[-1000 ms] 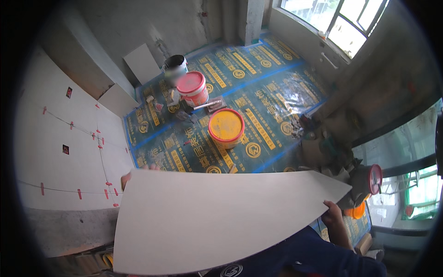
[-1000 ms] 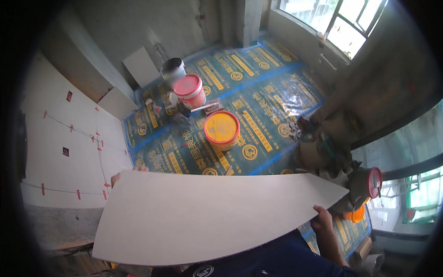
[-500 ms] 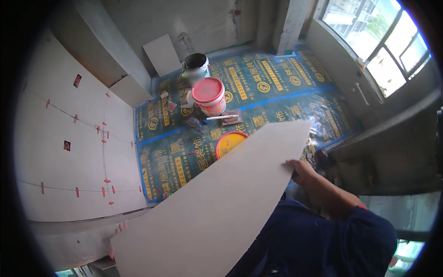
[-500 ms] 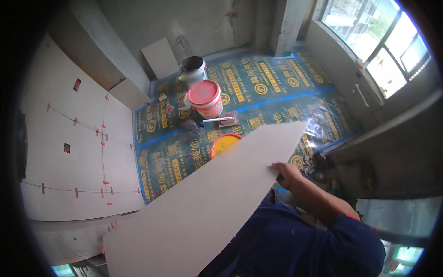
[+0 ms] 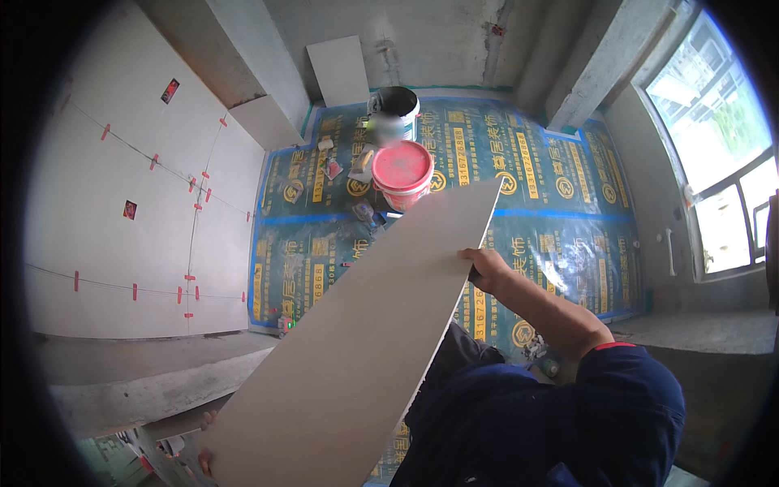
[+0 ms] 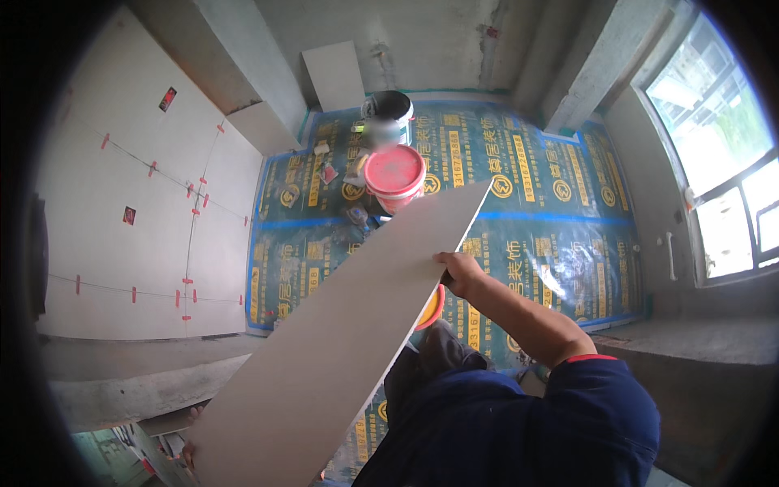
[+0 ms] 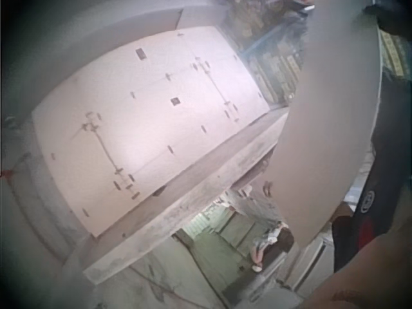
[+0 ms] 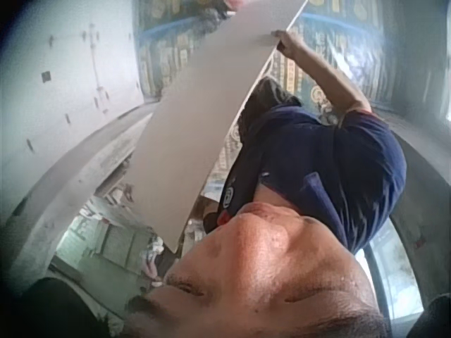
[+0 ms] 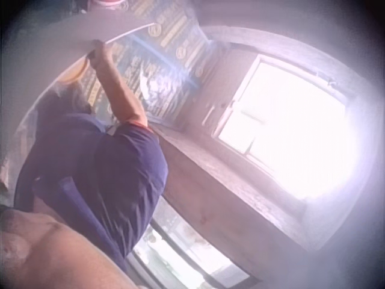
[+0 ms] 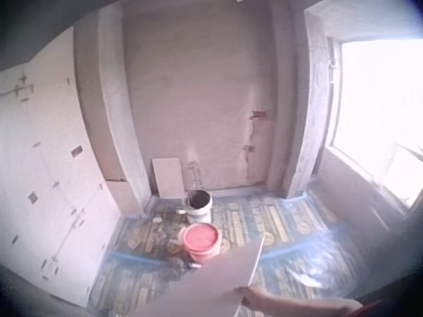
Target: The person cuts a large tile using a circular saw while holding it steady by hand on a floor, then uses an angle grinder to shape a hole in the center of the tile, and finally applies mortar to the back of the tile with a trowel.
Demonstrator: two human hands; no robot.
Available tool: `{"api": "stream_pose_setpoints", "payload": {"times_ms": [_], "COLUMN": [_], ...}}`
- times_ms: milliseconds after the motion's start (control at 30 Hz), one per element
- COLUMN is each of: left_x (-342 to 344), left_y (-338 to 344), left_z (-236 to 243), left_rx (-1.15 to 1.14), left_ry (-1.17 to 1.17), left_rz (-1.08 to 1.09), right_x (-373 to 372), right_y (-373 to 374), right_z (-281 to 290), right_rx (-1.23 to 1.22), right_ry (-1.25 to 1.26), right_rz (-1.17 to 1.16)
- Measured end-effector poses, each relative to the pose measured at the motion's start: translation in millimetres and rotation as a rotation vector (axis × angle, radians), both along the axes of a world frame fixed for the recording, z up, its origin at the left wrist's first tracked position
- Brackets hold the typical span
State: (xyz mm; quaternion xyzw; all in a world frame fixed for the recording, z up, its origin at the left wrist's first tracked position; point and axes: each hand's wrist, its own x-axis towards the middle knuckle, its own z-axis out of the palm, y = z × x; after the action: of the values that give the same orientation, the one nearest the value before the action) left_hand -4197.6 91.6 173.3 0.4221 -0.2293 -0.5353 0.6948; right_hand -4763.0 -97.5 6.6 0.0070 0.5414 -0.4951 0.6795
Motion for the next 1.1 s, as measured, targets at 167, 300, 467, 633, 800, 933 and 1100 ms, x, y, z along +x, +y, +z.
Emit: {"api": "stream_pose_setpoints", "payload": {"times_ms": [167,300,467,633,800,933,1100], "left_x": [-7.6,-15.0,-40.9,-91.0,-109.1,-134.0,-157.1], "left_y": [-0.9,-12.1,-34.1,-83.1,-115.8,-159.2,-151.7], "left_z": [-6.4,-11.1,-12.5,-18.9,-5.0,3.6,56.0], "left_rx": [0.016,0.035,0.094,0.164,0.193,0.119,0.177], "left_ry": [-0.005,-0.018,-0.043,-0.032,-0.056,0.046,-0.082], "left_rz": [0.05,0.073,0.119,0.118,0.083,-0.124,0.167], "right_x": [4.9,2.8,-3.4,-50.0,-59.5,-111.9,-88.5], "right_y": [-15.5,-23.7,-58.1,-132.3,-210.5,-179.6,-146.7], "right_z": [-47.6,-96.9,-106.9,-142.4,-168.9,-224.8,-182.5], "right_rx": [0.085,0.243,0.288,0.298,0.304,0.291,0.532], "right_ry": [-0.02,-0.02,-0.018,-0.086,-0.089,-0.058,-0.07], "right_rz": [0.057,0.055,0.082,0.139,0.075,0.136,0.26]}}
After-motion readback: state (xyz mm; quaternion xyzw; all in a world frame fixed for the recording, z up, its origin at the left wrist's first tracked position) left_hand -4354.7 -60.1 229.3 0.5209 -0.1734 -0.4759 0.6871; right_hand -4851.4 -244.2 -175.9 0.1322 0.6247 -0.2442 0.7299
